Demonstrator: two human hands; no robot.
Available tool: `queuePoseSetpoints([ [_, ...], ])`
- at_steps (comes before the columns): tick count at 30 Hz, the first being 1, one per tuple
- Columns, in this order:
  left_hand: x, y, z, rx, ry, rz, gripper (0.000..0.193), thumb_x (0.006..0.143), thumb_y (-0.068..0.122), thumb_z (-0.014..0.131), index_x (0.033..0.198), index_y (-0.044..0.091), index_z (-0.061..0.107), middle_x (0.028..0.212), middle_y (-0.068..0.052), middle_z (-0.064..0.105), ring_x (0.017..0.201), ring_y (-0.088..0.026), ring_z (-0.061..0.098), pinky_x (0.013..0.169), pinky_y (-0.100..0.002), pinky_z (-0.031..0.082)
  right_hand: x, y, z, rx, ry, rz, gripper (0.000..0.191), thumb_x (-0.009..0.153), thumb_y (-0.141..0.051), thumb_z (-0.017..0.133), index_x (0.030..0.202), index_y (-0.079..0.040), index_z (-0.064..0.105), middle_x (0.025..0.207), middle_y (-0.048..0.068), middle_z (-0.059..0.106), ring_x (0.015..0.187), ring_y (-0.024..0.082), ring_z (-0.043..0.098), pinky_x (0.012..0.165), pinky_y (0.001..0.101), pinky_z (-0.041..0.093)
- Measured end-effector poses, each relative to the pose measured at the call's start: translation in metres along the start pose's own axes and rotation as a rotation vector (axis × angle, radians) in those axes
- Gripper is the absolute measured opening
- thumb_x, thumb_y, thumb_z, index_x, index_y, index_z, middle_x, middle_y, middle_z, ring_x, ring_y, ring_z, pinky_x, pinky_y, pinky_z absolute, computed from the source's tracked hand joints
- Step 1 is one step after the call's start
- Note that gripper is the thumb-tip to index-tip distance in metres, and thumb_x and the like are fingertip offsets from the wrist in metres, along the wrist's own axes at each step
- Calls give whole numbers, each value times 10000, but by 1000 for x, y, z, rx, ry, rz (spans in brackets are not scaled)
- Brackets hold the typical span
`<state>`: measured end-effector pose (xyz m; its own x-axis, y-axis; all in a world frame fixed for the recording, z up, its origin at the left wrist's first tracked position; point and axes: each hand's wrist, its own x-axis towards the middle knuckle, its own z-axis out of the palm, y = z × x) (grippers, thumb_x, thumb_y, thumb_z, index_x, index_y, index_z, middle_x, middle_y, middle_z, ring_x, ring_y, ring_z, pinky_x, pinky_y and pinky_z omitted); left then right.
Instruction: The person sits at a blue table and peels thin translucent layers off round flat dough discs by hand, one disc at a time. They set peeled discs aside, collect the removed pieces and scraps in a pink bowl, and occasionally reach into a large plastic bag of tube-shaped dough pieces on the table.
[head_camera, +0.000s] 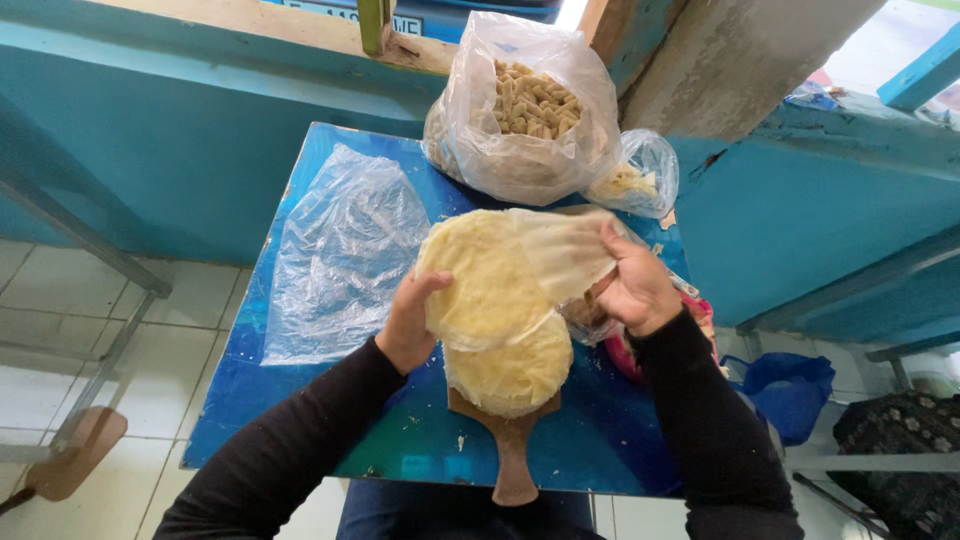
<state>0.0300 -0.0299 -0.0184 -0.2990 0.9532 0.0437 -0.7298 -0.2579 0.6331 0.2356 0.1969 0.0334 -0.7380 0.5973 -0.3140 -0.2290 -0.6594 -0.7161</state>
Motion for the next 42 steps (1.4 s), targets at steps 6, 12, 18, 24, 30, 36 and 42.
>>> queuePoseSetpoints([
  [6, 8, 4, -6, -205, 100, 17, 536, 910, 213, 522, 1408, 15, 533, 1292, -135, 666, 1138, -276, 676, 987, -422, 545, -25, -26, -6, -64, 66, -467, 264, 1114, -256, 533, 1262, -52, 612, 1250, 107, 697, 1142, 257, 694, 1020, 440, 556],
  [12, 17, 6, -14, -254, 160, 125, 530, 935, 236, 489, 1396, -23, 529, 1321, -169, 658, 1181, -305, 663, 1034, -416, 521, -72, 29, 24, -655, -225, -622, 287, 1012, -33, 549, 1277, -2, 653, 1342, 151, 656, 1252, 273, 614, 1123, 435, 453],
  [18, 16, 5, -16, -272, 187, 77, 532, 936, 244, 485, 1396, -19, 526, 1328, -166, 655, 1196, -304, 652, 1043, -411, 508, -99, 99, 56, -1739, -329, -825, 452, 842, -44, 683, 1293, -66, 668, 1369, 223, 641, 1363, 378, 531, 1159, 456, 352],
  [24, 13, 8, -11, -224, 207, 84, 536, 927, 244, 487, 1402, -4, 518, 1342, -159, 645, 1204, -301, 649, 1043, -416, 510, -110, 91, 66, -1481, -305, -685, 426, 927, -13, 626, 1348, -75, 658, 1388, 198, 662, 1415, 360, 561, 1212, 477, 356],
  [30, 10, 11, -8, -223, 197, 66, 545, 931, 253, 485, 1411, -4, 508, 1342, -161, 645, 1202, -299, 648, 1037, -412, 507, -115, 107, 71, -1694, -377, -737, 528, 849, -38, 673, 1373, -73, 609, 1400, 235, 610, 1352, 401, 531, 1175, 497, 352],
  [36, 9, 8, -8, -210, 200, 72, 556, 938, 252, 488, 1426, -12, 495, 1345, -168, 639, 1198, -304, 645, 1035, -420, 506, -119, 109, 82, -1755, -453, -745, 580, 824, -48, 685, 1395, -61, 585, 1434, 256, 585, 1374, 403, 509, 1175, 520, 326],
  [42, 12, 7, -8, -238, 150, 87, 555, 951, 240, 489, 1445, -13, 476, 1377, -174, 619, 1238, -319, 625, 1069, -441, 489, -107, 81, 71, -1568, -349, -780, 386, 895, -197, 752, 1262, -90, 692, 1276, 206, 703, 1289, 370, 602, 1079, 443, 468],
])
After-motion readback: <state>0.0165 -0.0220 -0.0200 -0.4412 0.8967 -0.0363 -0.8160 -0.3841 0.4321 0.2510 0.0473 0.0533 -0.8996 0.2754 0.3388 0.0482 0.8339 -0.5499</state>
